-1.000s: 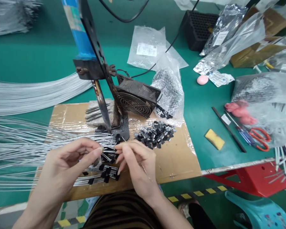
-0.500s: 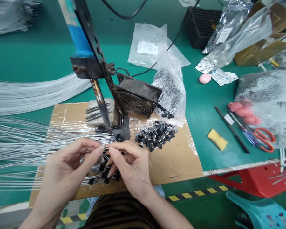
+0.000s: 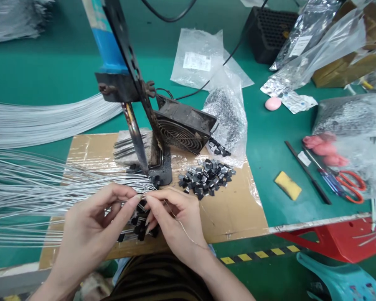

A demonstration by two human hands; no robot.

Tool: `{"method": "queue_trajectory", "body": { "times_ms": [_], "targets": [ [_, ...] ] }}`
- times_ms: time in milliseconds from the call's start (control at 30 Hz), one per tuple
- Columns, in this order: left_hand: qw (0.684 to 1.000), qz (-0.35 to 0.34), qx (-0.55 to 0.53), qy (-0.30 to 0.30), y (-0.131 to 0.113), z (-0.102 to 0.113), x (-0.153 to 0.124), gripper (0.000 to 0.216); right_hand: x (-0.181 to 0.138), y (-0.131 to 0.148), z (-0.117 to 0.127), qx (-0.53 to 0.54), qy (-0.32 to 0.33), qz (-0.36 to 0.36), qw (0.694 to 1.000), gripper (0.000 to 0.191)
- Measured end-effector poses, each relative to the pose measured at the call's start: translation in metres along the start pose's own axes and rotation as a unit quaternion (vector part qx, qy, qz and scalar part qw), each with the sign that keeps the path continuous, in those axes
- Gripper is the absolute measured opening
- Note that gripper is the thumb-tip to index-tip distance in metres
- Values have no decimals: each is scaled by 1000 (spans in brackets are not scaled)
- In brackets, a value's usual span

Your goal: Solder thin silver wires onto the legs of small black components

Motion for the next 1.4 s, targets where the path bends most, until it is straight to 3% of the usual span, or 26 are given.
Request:
{"method": "queue_trajectory", "body": {
  "times_ms": [167,333,600,767,1067,1400],
  "targets": [
    [999,-18,17,44,7,0,-3,9,-2,2,10,-24,-15,-7,1000,14],
    [1000,-17,-2,26,6,2,-2,11,-5,2,29,-2,-79,-1,997,12],
    [997,17,-63,29,7,-3,-3,9,-1,-18,9,80,-2,-53,995,13],
    [994,67,-85,6,3,-4,-3,14,-2,-20,-2,130,37,-46,990,12],
    [995,62,-77,-5,1,-4,-3,14,-1,-25,-5,188,58,-70,978,11],
    [998,23,-53,-5,2,-5,-5,14,0,-26,-5,179,25,-82,980,13]
  ]
}}
Point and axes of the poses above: each hand's wrist, its own x-axis towards the middle knuckle, its own z-axis out of the back of the hand, y = z × x, the point moved 5 cm from there along x, towards the middle knuckle, and after that the axes turned 11 degrees about -z, right-handed, at the moved point
